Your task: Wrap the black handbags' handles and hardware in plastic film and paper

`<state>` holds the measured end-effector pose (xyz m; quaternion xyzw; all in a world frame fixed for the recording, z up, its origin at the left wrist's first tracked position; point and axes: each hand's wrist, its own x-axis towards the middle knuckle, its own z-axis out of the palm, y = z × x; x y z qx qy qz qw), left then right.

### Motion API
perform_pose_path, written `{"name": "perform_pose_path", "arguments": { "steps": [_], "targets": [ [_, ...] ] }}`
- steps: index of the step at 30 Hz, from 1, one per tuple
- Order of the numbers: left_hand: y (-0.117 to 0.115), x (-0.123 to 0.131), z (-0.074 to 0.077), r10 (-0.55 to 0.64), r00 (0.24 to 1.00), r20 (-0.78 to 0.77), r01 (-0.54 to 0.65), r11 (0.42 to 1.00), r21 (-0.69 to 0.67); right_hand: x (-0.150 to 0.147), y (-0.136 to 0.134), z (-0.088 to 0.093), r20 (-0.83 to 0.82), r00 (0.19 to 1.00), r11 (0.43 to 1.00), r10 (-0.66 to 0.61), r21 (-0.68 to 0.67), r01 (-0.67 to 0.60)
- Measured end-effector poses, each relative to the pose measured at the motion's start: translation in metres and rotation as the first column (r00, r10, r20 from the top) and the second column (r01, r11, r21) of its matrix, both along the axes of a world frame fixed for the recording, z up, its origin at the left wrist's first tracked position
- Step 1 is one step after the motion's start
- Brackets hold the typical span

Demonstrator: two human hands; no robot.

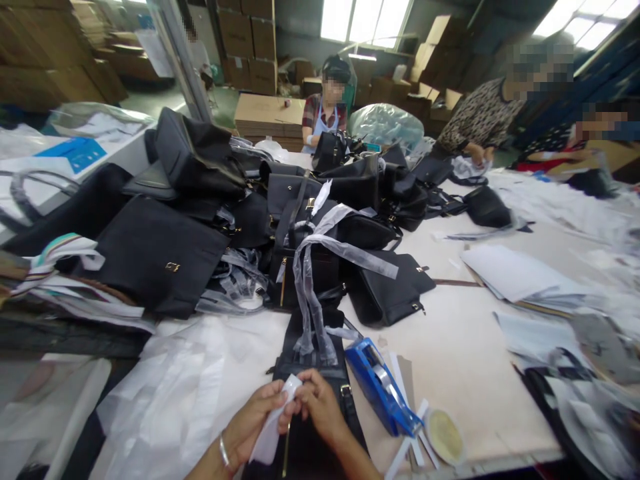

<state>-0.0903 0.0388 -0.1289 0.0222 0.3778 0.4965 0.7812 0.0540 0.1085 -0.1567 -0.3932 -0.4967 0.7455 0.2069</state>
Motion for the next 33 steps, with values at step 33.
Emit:
{"name": "perform_pose_path", "arguments": {
  "steps": [33],
  "targets": [
    [-0.036, 0.007, 0.013, 0.072, 0.946, -0.315, -0.113, 0.987, -0.113, -0.009, -0.016, 0.004, 0.064, 0.997, 0.982, -0.049, -0.179, 0.059]
  ]
}}
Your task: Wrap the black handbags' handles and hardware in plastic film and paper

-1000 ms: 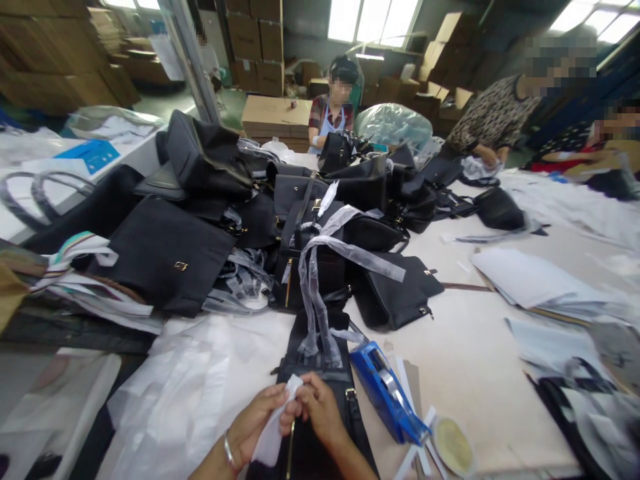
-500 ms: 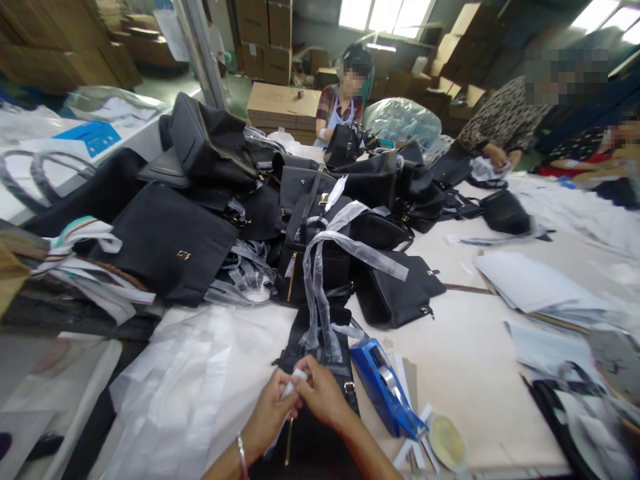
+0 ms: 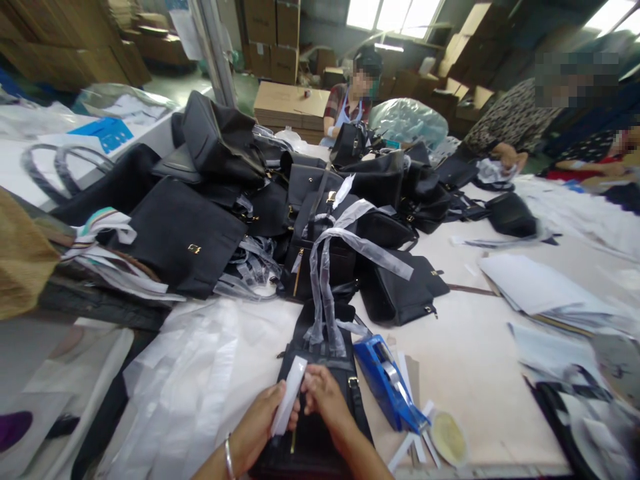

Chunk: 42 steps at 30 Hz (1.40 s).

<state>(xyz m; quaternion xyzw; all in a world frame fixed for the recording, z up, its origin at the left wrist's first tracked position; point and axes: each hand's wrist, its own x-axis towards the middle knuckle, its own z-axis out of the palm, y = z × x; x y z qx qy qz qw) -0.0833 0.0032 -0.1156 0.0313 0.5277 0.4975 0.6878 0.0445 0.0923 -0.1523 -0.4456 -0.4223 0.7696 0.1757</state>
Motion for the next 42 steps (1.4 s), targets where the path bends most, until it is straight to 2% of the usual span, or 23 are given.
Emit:
{"name": "perform_pose_path", "arguments": {
  "steps": [5, 11, 14, 17, 20, 23, 26, 30, 33, 35, 36, 37, 38, 39, 40, 41, 42],
  "targets": [
    [0.002, 0.002, 0.006, 0.02, 1.0, 0.016, -0.02, 1.0, 0.006, -0.001, -0.02, 0.0, -0.057, 0.997, 0.998, 0.057, -0.016, -0.058],
    [0.001, 0.002, 0.009, 0.067, 0.996, 0.052, -0.07, 0.996, 0.062, -0.006, -0.022, 0.0, -0.13, 0.99, 0.995, 0.049, -0.076, -0.059],
    [0.002, 0.005, 0.006, 0.06, 0.998, 0.021, -0.061, 0.996, 0.058, -0.009, -0.023, -0.003, -0.08, 0.995, 0.995, 0.059, -0.074, -0.065],
    [0.003, 0.009, -0.001, 0.061, 0.994, -0.096, -0.058, 0.998, 0.04, -0.014, -0.025, -0.01, 0.004, 0.997, 0.996, 0.075, -0.039, -0.075],
    [0.005, 0.011, -0.007, 0.041, 0.974, -0.223, -0.044, 0.999, -0.006, -0.015, -0.026, -0.011, 0.132, 0.989, 0.989, 0.071, 0.122, -0.088],
    [0.007, 0.012, -0.009, 0.045, 0.966, -0.254, -0.05, 0.999, -0.013, -0.013, -0.024, -0.006, 0.312, 0.946, 0.918, 0.089, 0.342, -0.199],
    [0.01, 0.011, -0.011, 0.052, 0.966, -0.253, -0.061, 0.998, -0.028, -0.011, -0.02, 0.0, 0.452, 0.883, 0.823, 0.129, 0.448, -0.349],
    [0.012, 0.011, -0.014, 0.053, 0.967, -0.251, -0.072, 0.995, -0.067, -0.011, -0.018, 0.009, 0.514, 0.842, 0.745, 0.165, 0.494, -0.448],
    [0.012, 0.012, -0.015, 0.049, 0.967, -0.249, -0.081, 0.989, -0.12, 0.0, -0.018, 0.021, 0.48, 0.84, 0.73, 0.253, 0.475, -0.491],
    [0.013, 0.011, -0.016, 0.04, 0.97, -0.238, -0.083, 0.981, -0.176, 0.022, -0.013, 0.032, 0.416, 0.849, 0.742, 0.327, 0.443, -0.503],
    [0.014, 0.01, -0.017, 0.029, 0.972, -0.234, -0.078, 0.976, -0.203, 0.039, -0.009, 0.038, 0.414, 0.859, 0.763, 0.3, 0.436, -0.477],
    [0.015, 0.01, -0.017, 0.015, 0.974, -0.227, -0.066, 0.973, -0.22, 0.059, -0.003, 0.043, 0.447, 0.869, 0.792, 0.211, 0.443, -0.42],
    [0.016, 0.009, -0.017, -0.005, 0.975, -0.222, -0.048, 0.972, -0.229, 0.082, 0.004, 0.047, 0.507, 0.86, 0.816, 0.06, 0.471, -0.335],
    [0.017, 0.009, -0.017, -0.024, 0.975, -0.221, -0.028, 0.973, -0.23, 0.108, 0.012, 0.051, 0.573, 0.81, 0.818, -0.128, 0.523, -0.24],
    [0.018, 0.01, -0.016, -0.043, 0.975, -0.22, -0.007, 0.975, -0.224, 0.135, 0.02, 0.052, 0.621, 0.719, 0.798, -0.311, 0.582, -0.158],
    [0.018, 0.011, -0.014, -0.06, 0.973, -0.222, 0.011, 0.976, -0.216, 0.162, 0.027, 0.052, 0.654, 0.622, 0.769, -0.431, 0.627, -0.126],
    [0.019, 0.012, -0.013, -0.072, 0.972, -0.224, 0.025, 0.978, -0.208, 0.187, 0.033, 0.049, 0.677, 0.544, 0.748, -0.495, 0.651, -0.13]
  ]
}}
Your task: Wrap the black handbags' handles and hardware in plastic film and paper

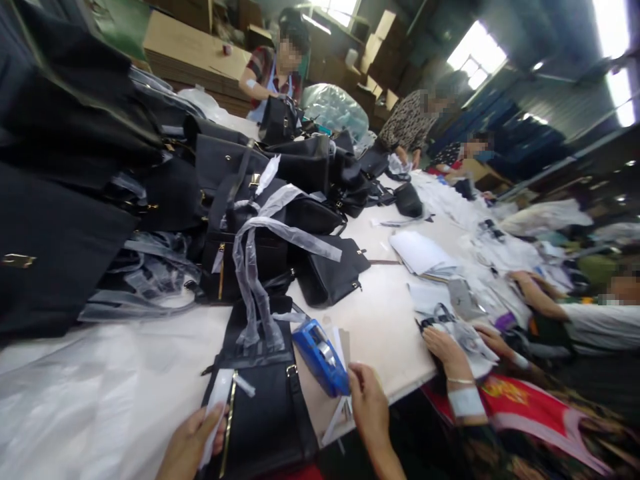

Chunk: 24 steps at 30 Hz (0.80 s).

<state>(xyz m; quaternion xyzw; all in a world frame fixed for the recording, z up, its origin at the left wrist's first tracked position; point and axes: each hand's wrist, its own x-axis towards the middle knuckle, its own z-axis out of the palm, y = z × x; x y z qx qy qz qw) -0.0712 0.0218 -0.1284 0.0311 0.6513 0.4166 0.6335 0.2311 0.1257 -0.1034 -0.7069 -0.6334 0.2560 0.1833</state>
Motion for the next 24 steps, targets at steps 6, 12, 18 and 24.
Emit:
{"name": "perform_pose_path", "arguments": {
  "steps": [6, 12, 18, 24],
  "targets": [
    [-0.005, 0.005, 0.002, -0.031, 0.999, -0.021, 0.032, 0.999, 0.006, 0.068, 0.014, -0.036, -0.104, 0.985, 0.968, 0.141, -0.195, -0.159],
    [-0.008, 0.004, 0.002, -0.049, 0.996, -0.073, 0.05, 0.999, -0.001, 0.069, 0.017, -0.045, -0.159, 0.974, 0.957, 0.162, -0.216, -0.194],
    [-0.01, 0.008, 0.009, -0.025, 0.996, -0.091, 0.029, 0.999, 0.039, 0.066, 0.018, -0.028, -0.152, 0.973, 0.969, 0.172, -0.151, -0.195],
    [-0.01, 0.011, 0.015, 0.001, 0.994, -0.105, 0.003, 0.999, 0.039, 0.075, 0.0, -0.01, -0.204, 0.967, 0.958, 0.153, -0.21, -0.196]
  ]
}}
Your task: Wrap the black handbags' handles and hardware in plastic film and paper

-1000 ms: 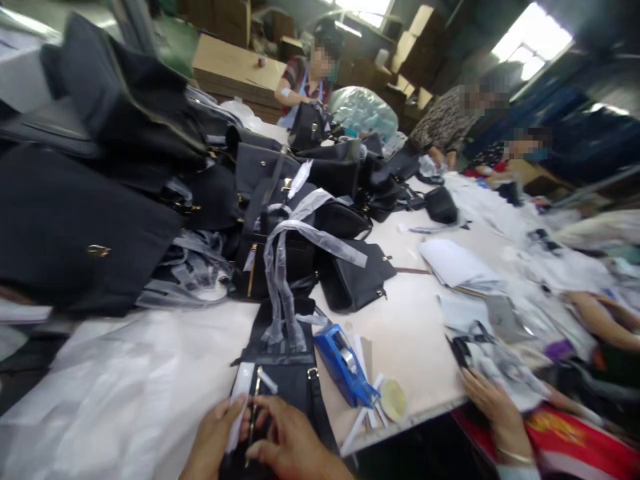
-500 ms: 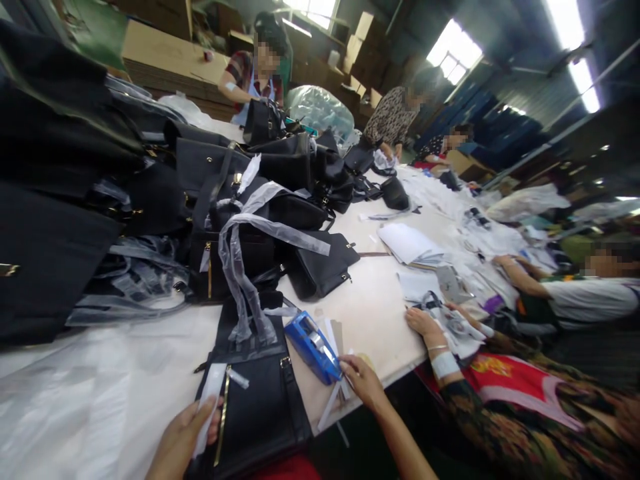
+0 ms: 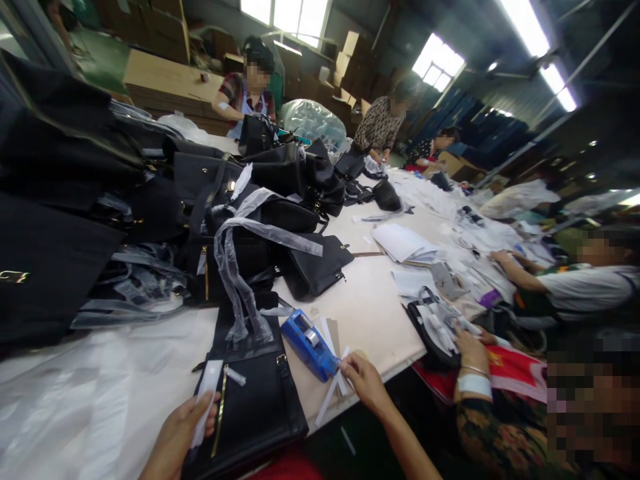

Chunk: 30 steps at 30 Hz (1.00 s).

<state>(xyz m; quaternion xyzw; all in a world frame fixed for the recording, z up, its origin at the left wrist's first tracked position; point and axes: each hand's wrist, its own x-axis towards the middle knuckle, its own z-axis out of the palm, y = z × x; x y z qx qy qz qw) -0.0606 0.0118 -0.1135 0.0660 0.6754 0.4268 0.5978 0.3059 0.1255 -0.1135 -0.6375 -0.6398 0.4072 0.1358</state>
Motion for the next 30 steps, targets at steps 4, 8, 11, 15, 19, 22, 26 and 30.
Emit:
{"name": "perform_pose_path", "arguments": {
  "steps": [4, 8, 11, 15, 19, 22, 26, 30],
  "targets": [
    [0.0, -0.002, -0.004, -0.034, 0.999, 0.026, 0.034, 0.999, 0.01, 0.008, -0.008, -0.015, 0.023, 0.998, 0.992, -0.067, -0.102, 0.069],
    [-0.001, -0.005, -0.008, -0.058, 0.995, 0.078, 0.054, 0.997, 0.054, 0.009, -0.01, -0.035, 0.101, 0.991, 0.993, -0.087, -0.068, 0.094],
    [-0.004, -0.007, -0.012, -0.055, 0.992, 0.11, 0.042, 0.993, 0.114, 0.008, -0.018, -0.04, 0.156, 0.986, 0.998, -0.053, -0.024, 0.057],
    [-0.008, -0.008, -0.017, -0.053, 0.99, 0.128, 0.031, 0.985, 0.17, -0.005, -0.027, -0.019, 0.226, 0.97, 0.993, -0.094, 0.086, 0.077],
    [-0.008, -0.008, -0.019, -0.031, 0.994, 0.108, 0.01, 0.981, 0.193, -0.078, -0.03, 0.022, -0.006, 1.0, 0.995, -0.022, 0.101, 0.023],
    [-0.006, -0.007, -0.015, -0.052, 0.993, 0.106, 0.03, 0.979, 0.2, -0.162, -0.033, 0.036, -0.372, 0.912, 0.972, 0.174, -0.081, -0.219],
    [-0.004, -0.008, -0.01, -0.074, 0.993, 0.089, 0.053, 0.974, 0.221, -0.238, -0.034, 0.018, -0.53, 0.787, 0.901, 0.315, -0.093, -0.423],
    [-0.006, -0.008, -0.009, -0.056, 0.994, 0.089, 0.036, 0.976, 0.216, -0.254, -0.031, 0.0, -0.427, 0.797, 0.874, 0.426, -0.033, -0.485]
  ]
}}
